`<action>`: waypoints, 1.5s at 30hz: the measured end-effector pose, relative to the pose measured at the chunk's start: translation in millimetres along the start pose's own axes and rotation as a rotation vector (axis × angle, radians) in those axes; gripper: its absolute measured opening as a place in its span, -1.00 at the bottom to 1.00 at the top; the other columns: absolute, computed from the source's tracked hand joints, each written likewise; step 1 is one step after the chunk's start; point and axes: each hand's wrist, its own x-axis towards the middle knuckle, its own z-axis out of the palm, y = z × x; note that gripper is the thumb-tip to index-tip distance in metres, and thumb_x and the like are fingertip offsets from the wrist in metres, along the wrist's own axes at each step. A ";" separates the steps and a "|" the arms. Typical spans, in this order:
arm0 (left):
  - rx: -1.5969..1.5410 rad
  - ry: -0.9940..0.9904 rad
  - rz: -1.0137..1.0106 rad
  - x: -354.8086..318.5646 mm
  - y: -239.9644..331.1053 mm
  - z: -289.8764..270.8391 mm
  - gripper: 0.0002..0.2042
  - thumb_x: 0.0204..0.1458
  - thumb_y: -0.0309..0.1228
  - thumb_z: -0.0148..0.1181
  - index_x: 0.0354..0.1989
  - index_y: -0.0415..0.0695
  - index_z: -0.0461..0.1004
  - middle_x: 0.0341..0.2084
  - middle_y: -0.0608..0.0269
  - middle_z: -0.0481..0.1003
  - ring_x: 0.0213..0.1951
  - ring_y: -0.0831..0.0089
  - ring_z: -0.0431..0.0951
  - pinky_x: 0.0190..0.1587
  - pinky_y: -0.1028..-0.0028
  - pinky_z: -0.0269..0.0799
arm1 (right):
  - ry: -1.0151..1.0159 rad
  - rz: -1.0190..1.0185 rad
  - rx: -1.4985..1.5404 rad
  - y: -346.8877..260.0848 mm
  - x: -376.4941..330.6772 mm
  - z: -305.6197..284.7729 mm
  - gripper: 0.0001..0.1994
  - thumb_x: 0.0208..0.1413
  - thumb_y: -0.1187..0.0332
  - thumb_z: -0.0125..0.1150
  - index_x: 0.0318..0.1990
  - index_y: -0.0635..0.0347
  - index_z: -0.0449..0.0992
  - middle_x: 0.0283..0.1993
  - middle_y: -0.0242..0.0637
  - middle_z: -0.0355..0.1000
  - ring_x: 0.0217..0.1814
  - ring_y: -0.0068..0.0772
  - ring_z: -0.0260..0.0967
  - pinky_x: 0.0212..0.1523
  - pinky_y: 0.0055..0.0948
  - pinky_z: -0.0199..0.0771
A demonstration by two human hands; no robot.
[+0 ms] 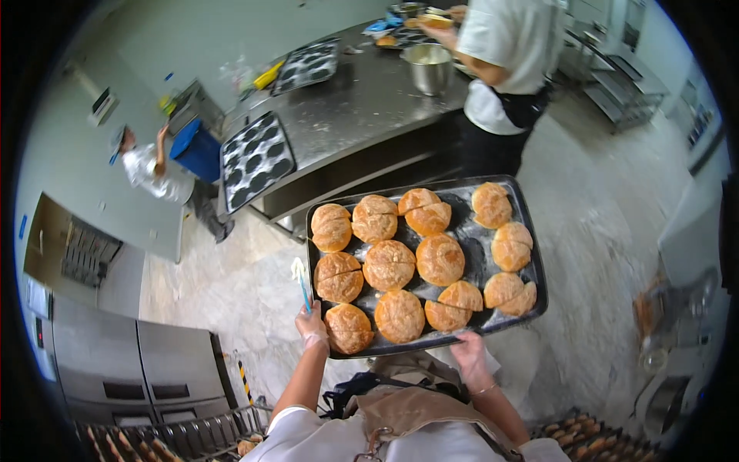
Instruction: Apply cream or filling to sliced rolls/bread at a work table in a bakery.
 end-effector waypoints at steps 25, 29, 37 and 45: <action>-0.395 0.169 -0.377 347.1 49.1 297.6 -0.68 0.19 -0.57 0.02 0.13 -0.21 0.33 -0.15 0.25 0.45 -0.16 0.41 0.46 -0.05 0.38 0.41 | -0.254 0.134 -0.656 -37.6 486.5 518.7 -0.61 0.25 0.36 0.03 0.19 0.17 0.19 0.08 -0.15 0.37 0.07 -0.19 0.43 0.05 -0.05 0.49; -0.730 -0.092 -0.356 356.4 89.5 394.1 -0.54 0.25 -0.56 -0.04 0.32 -0.23 0.11 0.15 0.16 0.33 0.08 0.39 0.40 0.19 0.35 0.32 | -0.198 -0.116 -0.860 -114.9 570.9 576.3 -0.64 0.30 0.28 -0.03 0.18 0.22 0.33 0.12 -0.28 0.39 0.13 -0.36 0.36 0.19 -0.24 0.34; -0.451 -0.342 -0.122 437.8 200.5 493.7 -0.52 0.30 -0.35 -0.04 0.35 -0.26 0.12 0.21 -0.03 0.31 0.23 0.21 0.35 0.28 0.27 0.25 | -0.021 -0.478 -0.928 -233.4 695.8 650.8 -0.60 0.38 0.17 -0.18 0.19 0.23 0.33 0.10 -0.21 0.41 0.18 -0.33 0.32 0.33 -0.32 0.14; -0.282 -0.156 -0.102 561.2 222.1 543.0 -0.61 0.27 -0.45 -0.01 0.26 -0.24 0.29 0.05 0.07 0.44 -0.03 0.33 0.51 0.01 0.38 0.45 | 0.030 0.150 -1.296 -219.6 685.5 643.3 -0.79 0.29 0.30 0.02 -0.08 0.26 0.33 -0.38 -0.33 0.35 -0.39 -0.44 0.47 -0.37 -0.44 0.55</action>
